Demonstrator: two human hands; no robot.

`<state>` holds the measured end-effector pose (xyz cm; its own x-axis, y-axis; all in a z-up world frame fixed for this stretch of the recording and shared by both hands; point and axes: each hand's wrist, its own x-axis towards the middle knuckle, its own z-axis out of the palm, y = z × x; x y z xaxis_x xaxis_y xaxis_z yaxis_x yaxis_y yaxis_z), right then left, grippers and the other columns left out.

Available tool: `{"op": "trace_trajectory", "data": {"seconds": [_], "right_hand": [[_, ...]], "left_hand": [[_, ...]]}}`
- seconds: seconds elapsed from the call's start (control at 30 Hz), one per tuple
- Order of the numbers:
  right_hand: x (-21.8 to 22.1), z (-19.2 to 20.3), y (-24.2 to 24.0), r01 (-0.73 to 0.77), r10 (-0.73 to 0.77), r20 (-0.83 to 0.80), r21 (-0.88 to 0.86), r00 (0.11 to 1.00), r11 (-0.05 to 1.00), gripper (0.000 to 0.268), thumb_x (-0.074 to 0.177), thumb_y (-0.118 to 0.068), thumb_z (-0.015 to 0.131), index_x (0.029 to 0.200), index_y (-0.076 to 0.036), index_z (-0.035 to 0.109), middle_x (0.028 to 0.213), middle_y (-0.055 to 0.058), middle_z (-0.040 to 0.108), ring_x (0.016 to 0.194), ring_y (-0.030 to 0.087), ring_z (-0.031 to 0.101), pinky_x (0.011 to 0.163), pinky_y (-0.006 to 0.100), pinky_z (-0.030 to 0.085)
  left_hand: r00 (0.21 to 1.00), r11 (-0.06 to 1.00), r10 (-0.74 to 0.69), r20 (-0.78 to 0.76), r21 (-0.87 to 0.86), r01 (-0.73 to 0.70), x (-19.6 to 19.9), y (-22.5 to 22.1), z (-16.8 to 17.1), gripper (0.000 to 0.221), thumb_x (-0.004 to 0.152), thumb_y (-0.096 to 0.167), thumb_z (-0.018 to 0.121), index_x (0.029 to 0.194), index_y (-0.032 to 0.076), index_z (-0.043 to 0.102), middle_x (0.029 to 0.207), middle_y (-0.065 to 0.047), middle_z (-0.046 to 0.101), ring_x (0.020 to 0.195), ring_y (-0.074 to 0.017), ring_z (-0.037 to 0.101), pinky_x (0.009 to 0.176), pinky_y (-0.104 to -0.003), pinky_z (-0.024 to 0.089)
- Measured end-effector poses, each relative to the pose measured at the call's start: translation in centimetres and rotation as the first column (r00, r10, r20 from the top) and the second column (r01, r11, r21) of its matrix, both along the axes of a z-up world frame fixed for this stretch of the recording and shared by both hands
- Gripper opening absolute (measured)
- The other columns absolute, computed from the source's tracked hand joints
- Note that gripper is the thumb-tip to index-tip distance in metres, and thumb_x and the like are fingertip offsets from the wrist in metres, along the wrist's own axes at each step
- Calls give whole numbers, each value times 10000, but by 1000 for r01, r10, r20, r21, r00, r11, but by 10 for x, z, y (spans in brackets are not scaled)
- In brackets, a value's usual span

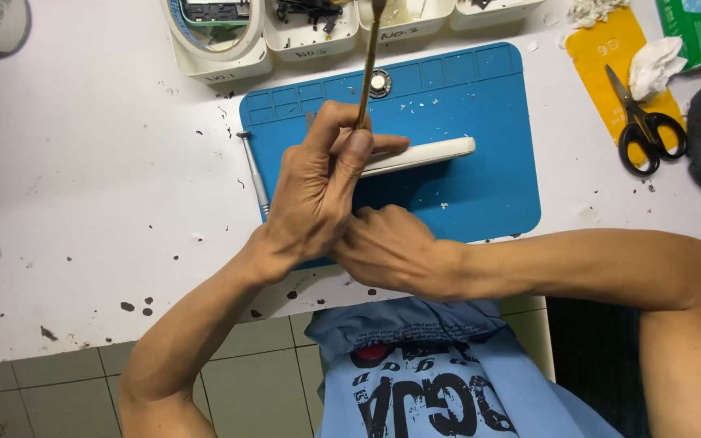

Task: Disassembling and cleaning a white electronic device using a spudger, brush, and other repair tools on an anti-static mat.

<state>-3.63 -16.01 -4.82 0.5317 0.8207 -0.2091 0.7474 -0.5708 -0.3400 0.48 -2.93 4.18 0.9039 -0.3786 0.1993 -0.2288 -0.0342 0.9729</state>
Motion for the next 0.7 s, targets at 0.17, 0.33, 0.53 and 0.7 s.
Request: {"op": "trace_trajectory", "data": {"seconds": [0.17,0.33,0.53,0.7], "right_hand": [[4,0,3,14,-15,35,15,999,1000,202,977,-5,527,817,-122,568,694,83,541,381,234,450,322,372,337],[10,46,-15,-29,27,-34,-48,999,998,325,880,118,535,1183,12,487,908,227,563,415,356,556,322,479,420],[16,95,-42,65,-99,-232,-148,968,987,340,878,42,565,1163,-56,407,631,54,569,423,318,513,414,486,401],[24,122,-69,36,-255,-420,-464,871,885,95,1051,-178,330,1062,-150,420,736,23,608,582,284,562,574,462,438]], "left_hand": [[999,999,16,41,47,-17,3,3,-4,139,1137,205,345,1159,90,420,997,-142,662,1121,-341,769,1015,-442,671],[1000,998,6,12,59,-7,4,7,-3,161,1130,253,359,1173,111,422,1081,-190,748,1100,-342,780,992,-409,667],[1000,996,7,17,83,-8,5,8,-1,165,1132,257,344,1156,121,435,1071,-133,711,1105,-318,785,956,-384,669],[999,993,12,30,117,-16,4,9,0,156,1134,256,338,1168,131,425,1122,-157,752,1106,-318,788,918,-355,647]]}}
